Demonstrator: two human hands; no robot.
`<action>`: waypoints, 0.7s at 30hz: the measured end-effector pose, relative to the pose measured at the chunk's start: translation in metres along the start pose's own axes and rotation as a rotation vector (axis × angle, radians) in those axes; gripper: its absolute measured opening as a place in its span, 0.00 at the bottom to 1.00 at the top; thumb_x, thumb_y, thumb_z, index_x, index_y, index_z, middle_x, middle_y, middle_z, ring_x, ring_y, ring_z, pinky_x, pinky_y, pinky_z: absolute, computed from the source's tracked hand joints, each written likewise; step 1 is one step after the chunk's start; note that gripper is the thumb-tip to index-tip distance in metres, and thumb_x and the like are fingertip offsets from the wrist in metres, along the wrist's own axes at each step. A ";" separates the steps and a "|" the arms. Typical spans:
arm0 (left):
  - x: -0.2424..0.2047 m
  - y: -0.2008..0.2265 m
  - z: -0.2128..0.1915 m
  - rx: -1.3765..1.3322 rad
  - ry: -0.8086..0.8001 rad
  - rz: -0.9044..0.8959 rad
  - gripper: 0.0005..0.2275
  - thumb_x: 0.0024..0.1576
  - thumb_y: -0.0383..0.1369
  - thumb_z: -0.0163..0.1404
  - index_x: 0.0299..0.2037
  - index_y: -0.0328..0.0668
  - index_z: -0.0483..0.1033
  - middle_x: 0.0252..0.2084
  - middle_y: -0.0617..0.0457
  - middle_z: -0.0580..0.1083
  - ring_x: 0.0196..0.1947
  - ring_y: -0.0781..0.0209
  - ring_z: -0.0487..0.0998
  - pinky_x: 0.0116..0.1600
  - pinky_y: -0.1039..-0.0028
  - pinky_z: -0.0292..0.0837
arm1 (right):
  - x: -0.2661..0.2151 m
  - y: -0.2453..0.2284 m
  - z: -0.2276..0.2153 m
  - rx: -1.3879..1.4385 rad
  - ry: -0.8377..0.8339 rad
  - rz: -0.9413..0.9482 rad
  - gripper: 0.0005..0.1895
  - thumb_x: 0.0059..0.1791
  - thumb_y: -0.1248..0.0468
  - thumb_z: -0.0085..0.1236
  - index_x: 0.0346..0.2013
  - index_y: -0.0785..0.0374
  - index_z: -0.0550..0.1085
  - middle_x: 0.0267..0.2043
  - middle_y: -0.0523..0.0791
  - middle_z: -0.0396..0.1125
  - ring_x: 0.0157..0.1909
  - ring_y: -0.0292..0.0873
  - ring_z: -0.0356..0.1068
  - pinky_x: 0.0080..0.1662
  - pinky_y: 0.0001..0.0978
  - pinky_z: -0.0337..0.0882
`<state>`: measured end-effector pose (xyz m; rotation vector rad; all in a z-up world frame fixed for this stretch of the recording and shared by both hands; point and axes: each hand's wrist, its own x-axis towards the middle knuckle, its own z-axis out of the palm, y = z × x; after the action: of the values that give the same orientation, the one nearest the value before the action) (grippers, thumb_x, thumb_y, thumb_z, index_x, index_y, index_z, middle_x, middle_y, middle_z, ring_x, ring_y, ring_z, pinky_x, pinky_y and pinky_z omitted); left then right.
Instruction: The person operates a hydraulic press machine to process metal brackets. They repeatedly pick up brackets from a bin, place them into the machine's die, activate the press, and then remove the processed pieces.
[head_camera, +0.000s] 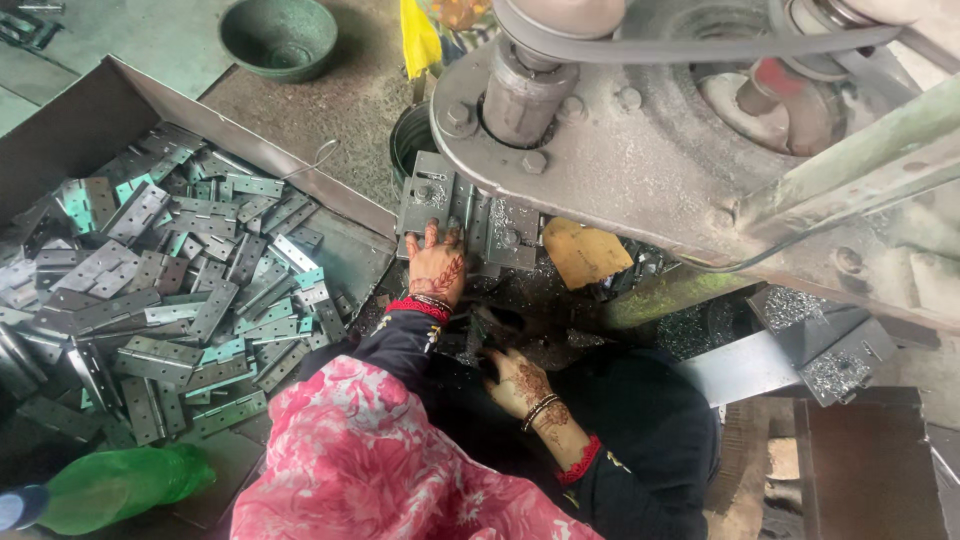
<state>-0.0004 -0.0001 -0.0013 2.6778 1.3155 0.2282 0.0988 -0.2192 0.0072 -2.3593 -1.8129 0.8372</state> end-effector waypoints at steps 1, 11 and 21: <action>-0.001 0.000 0.000 -0.020 0.030 0.009 0.20 0.60 0.34 0.44 0.64 0.47 0.71 0.71 0.55 0.64 0.74 0.43 0.55 0.69 0.37 0.49 | -0.002 0.001 0.005 0.004 -0.014 0.018 0.29 0.47 0.57 0.59 0.64 0.47 0.68 0.59 0.52 0.66 0.58 0.58 0.69 0.57 0.48 0.71; -0.006 -0.003 -0.004 -0.037 0.127 0.035 0.24 0.56 0.31 0.44 0.65 0.46 0.70 0.70 0.54 0.65 0.73 0.42 0.56 0.69 0.37 0.48 | -0.005 0.012 0.023 0.009 0.053 -0.041 0.34 0.43 0.58 0.62 0.64 0.50 0.66 0.59 0.55 0.65 0.55 0.60 0.70 0.54 0.50 0.72; -0.002 0.001 -0.003 -0.032 -0.018 0.030 0.25 0.58 0.32 0.43 0.69 0.47 0.62 0.75 0.52 0.57 0.75 0.40 0.50 0.71 0.31 0.38 | 0.005 0.010 0.012 -0.064 0.034 -0.058 0.33 0.44 0.57 0.62 0.64 0.50 0.66 0.58 0.55 0.66 0.54 0.59 0.71 0.54 0.49 0.73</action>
<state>-0.0011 -0.0018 0.0014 2.6687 1.2563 0.2264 0.1030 -0.2206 -0.0083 -2.3311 -1.9127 0.7386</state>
